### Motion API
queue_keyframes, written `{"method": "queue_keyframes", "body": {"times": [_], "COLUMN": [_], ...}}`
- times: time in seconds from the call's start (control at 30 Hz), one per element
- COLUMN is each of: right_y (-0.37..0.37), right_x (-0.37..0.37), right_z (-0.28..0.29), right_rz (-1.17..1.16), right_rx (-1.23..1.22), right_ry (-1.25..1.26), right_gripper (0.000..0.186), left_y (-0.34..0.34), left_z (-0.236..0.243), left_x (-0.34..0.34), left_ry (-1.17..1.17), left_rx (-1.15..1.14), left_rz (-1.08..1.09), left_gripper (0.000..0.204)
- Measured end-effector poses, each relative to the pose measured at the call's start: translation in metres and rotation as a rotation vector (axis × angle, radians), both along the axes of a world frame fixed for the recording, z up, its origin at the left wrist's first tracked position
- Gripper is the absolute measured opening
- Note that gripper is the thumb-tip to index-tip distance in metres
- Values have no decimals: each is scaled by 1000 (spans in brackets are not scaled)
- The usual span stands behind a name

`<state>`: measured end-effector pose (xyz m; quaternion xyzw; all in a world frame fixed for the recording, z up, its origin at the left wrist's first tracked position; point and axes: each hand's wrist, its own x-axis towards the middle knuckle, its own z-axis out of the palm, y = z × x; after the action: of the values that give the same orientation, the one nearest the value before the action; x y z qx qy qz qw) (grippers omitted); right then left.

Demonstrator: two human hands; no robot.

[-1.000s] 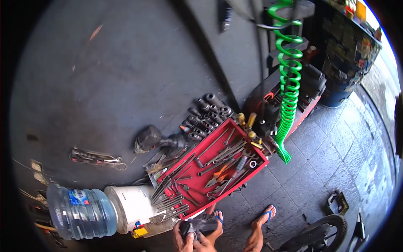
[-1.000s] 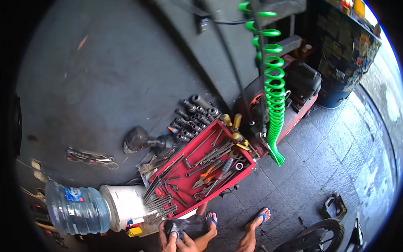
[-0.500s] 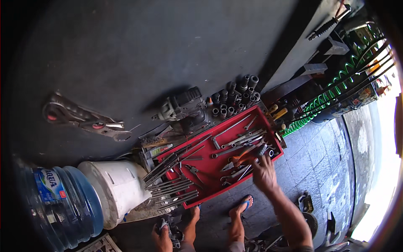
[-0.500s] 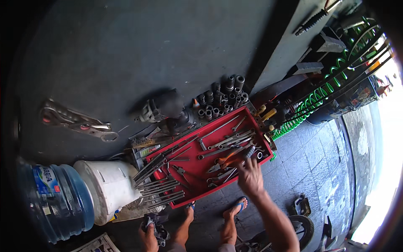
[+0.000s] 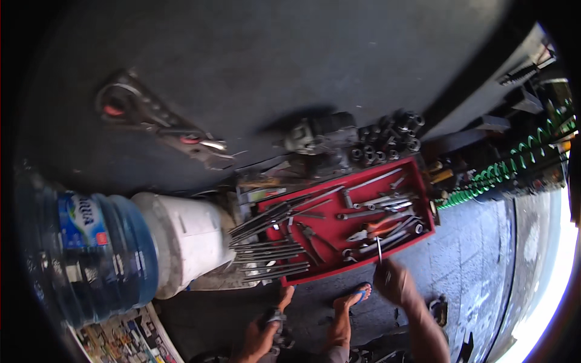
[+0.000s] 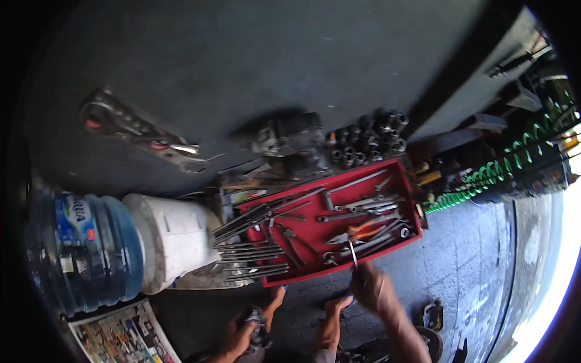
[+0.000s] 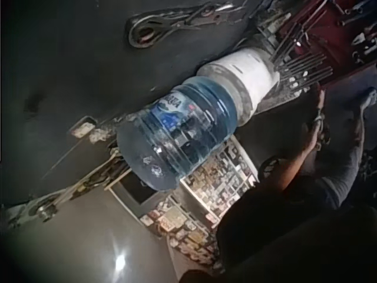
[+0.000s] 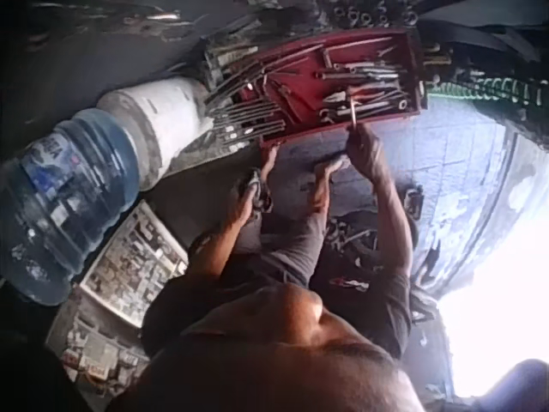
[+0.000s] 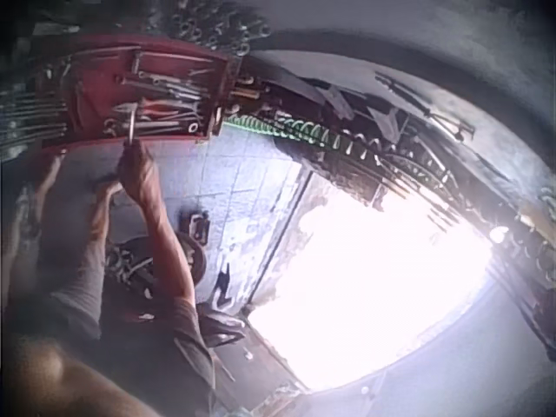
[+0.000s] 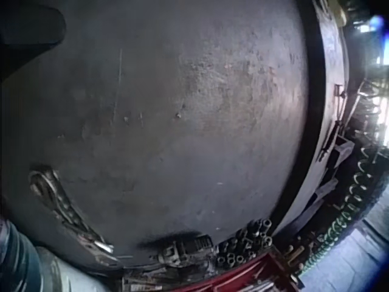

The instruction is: The person removes screws from a black plastic cover on a motorcycle using a screwdriver and then uses a T-handle wrench to loosen bolts on the same component before pulling the cover away from the housing.

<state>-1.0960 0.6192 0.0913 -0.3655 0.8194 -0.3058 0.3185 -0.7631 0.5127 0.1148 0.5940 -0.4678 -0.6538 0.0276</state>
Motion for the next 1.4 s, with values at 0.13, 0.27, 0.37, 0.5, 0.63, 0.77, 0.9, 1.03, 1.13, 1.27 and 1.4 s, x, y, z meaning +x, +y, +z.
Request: {"method": "queue_keyframes", "body": {"times": [0.13,0.27,0.37,0.5,0.63,0.77,0.9,1.03,1.13,1.27,1.4], "right_y": [48,88,51,65,70,71,92,88,90,84,78], "right_x": [128,272,232,240,244,250,266,253,257,242,239], "right_z": [-24,-64,-8,-27,-31,-35,-64,-48,-57,-42,-27], "right_rz": [-162,-430,-519,-519,-562,-629,-498,-524,-504,-457,-492], "right_rx": [-47,42,-42,-76,-106,-157,-89,-124,-22,55,29], "right_ry": [-1068,-1158,-1111,-1101,-1112,-1138,-969,-1104,-975,-937,-835], "right_gripper": [20,28,23,22,22,22,28,30,29,29,26], "left_y": [10,16,39,73,71,75,90,91,91,88,71], "left_z": [-18,-2,-16,-36,-28,-33,-51,-47,-50,-47,-44], "left_x": [-24,-51,-17,-4,-10,-6,9,3,2,-1,5], "left_ry": [252,300,245,264,180,145,115,115,116,84,-147], "left_rx": [-221,-540,108,29,12,-111,127,-13,-40,138,67], "left_rz": [-125,-227,-218,-266,-256,-269,-100,-176,-199,-111,-434], "left_gripper": [44,62,64,48,38,29,28,28,30,33,37]}}
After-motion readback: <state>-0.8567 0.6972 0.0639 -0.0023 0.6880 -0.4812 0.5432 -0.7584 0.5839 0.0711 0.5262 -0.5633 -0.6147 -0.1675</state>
